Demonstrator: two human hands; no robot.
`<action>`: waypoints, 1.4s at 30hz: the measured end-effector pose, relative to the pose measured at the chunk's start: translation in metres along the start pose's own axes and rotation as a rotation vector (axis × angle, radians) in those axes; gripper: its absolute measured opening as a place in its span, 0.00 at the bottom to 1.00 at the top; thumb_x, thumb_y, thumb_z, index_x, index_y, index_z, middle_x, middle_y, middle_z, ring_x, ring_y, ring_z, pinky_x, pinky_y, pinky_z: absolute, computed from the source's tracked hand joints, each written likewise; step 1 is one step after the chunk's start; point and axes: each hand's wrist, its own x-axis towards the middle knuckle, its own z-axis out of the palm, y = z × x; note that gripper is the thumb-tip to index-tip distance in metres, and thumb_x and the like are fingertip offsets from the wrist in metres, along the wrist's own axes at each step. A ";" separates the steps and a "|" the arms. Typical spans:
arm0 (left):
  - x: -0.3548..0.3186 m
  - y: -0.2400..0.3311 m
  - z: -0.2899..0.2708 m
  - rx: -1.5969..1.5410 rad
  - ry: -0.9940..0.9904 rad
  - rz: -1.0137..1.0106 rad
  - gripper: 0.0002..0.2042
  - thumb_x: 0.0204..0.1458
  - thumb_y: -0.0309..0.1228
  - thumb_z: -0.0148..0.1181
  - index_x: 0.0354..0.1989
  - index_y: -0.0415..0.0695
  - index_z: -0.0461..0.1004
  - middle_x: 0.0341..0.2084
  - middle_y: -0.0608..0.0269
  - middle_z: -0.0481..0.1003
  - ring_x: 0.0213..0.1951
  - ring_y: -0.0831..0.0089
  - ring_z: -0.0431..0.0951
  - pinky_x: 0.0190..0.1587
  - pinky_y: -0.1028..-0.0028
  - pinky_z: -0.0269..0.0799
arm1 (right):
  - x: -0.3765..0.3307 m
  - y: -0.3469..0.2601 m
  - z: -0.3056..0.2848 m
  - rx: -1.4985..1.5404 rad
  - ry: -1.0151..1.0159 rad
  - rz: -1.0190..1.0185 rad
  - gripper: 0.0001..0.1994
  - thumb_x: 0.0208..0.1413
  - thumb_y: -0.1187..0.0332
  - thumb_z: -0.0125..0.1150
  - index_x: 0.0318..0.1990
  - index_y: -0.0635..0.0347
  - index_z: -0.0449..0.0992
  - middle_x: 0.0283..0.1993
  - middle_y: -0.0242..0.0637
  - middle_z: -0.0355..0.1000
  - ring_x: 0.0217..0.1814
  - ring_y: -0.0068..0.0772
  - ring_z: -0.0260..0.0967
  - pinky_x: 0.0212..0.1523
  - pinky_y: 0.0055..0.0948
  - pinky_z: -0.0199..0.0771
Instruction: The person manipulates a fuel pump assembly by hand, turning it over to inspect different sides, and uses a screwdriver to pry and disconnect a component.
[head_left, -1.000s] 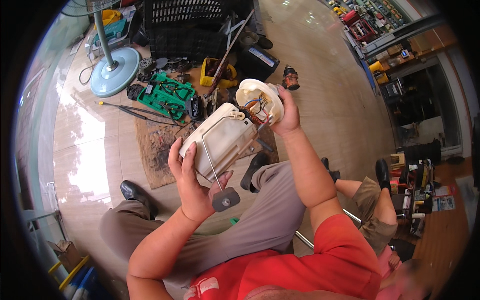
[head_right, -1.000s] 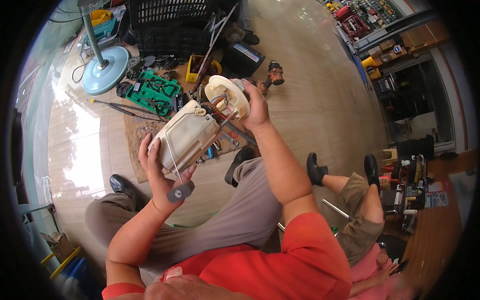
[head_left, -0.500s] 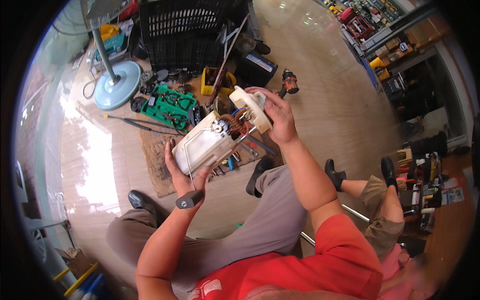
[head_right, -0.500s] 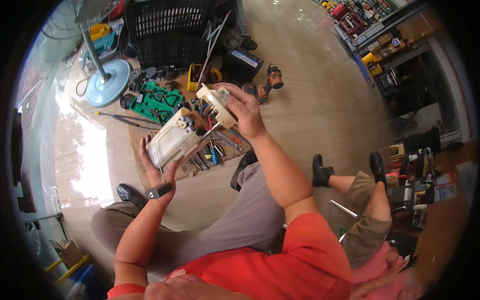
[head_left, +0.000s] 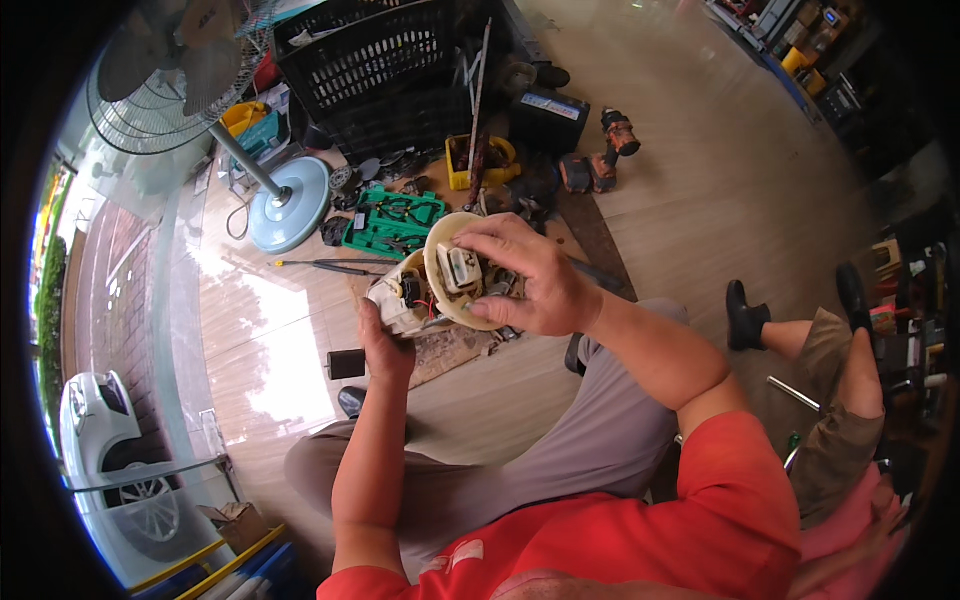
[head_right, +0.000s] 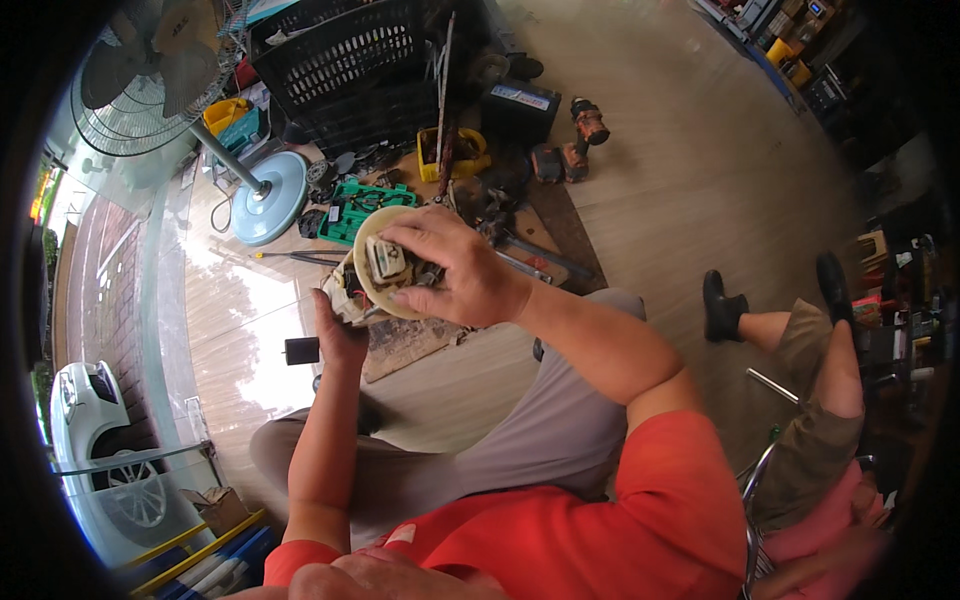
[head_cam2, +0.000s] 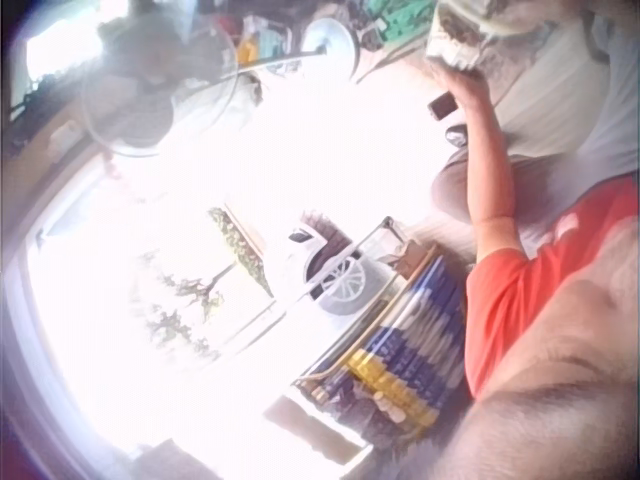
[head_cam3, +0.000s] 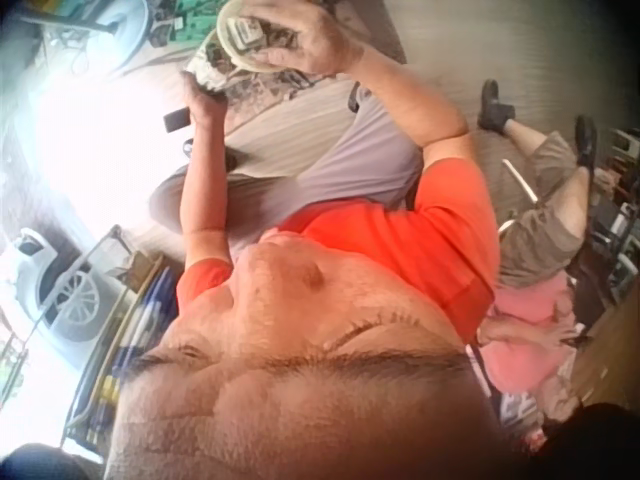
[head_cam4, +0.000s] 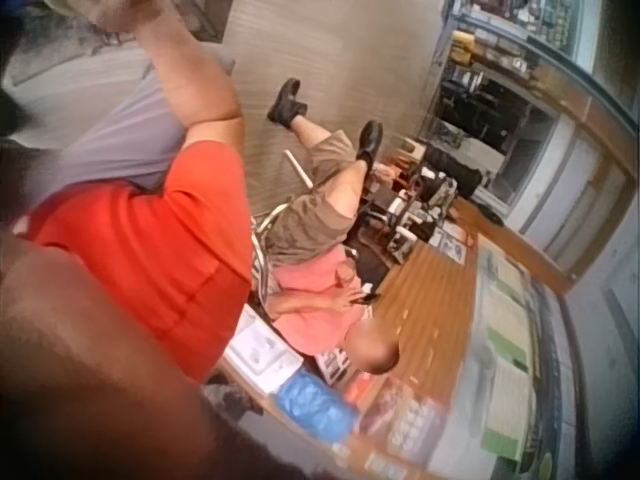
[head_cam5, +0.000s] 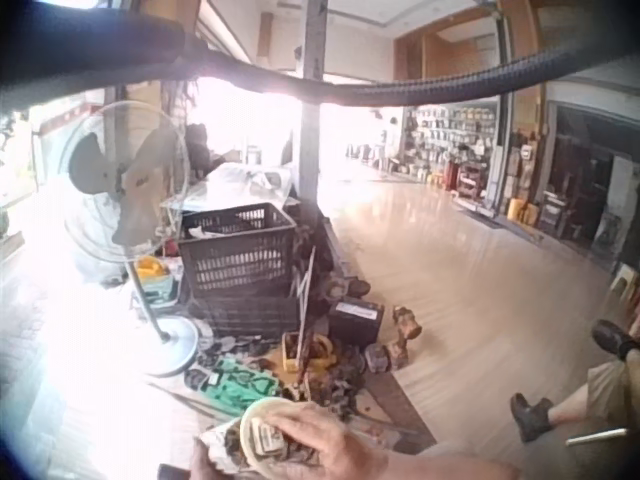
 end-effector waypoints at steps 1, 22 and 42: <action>0.000 -0.001 0.000 -0.004 -0.005 -0.023 0.30 0.61 0.53 0.48 0.61 0.40 0.62 0.55 0.56 0.70 0.55 0.62 0.72 0.59 0.62 0.66 | -0.002 -0.002 0.002 -0.021 0.011 -0.025 0.29 0.43 0.73 0.70 0.56 0.71 0.70 0.56 0.49 0.68 0.59 0.49 0.64 0.60 0.40 0.64; -0.047 0.008 0.066 0.555 0.117 0.308 0.35 0.58 0.46 0.53 0.68 0.39 0.49 0.61 0.49 0.58 0.62 0.61 0.60 0.65 0.64 0.53 | -0.018 0.041 -0.036 0.411 0.142 0.188 0.24 0.53 0.66 0.68 0.55 0.69 0.73 0.56 0.45 0.70 0.59 0.37 0.66 0.59 0.31 0.64; -0.036 -0.038 0.025 0.243 0.087 0.170 0.34 0.63 0.48 0.49 0.68 0.36 0.49 0.61 0.51 0.62 0.61 0.64 0.64 0.64 0.66 0.56 | -0.008 0.023 -0.035 0.184 -0.072 0.059 0.23 0.47 0.66 0.72 0.49 0.68 0.76 0.51 0.44 0.72 0.61 0.42 0.64 0.62 0.37 0.61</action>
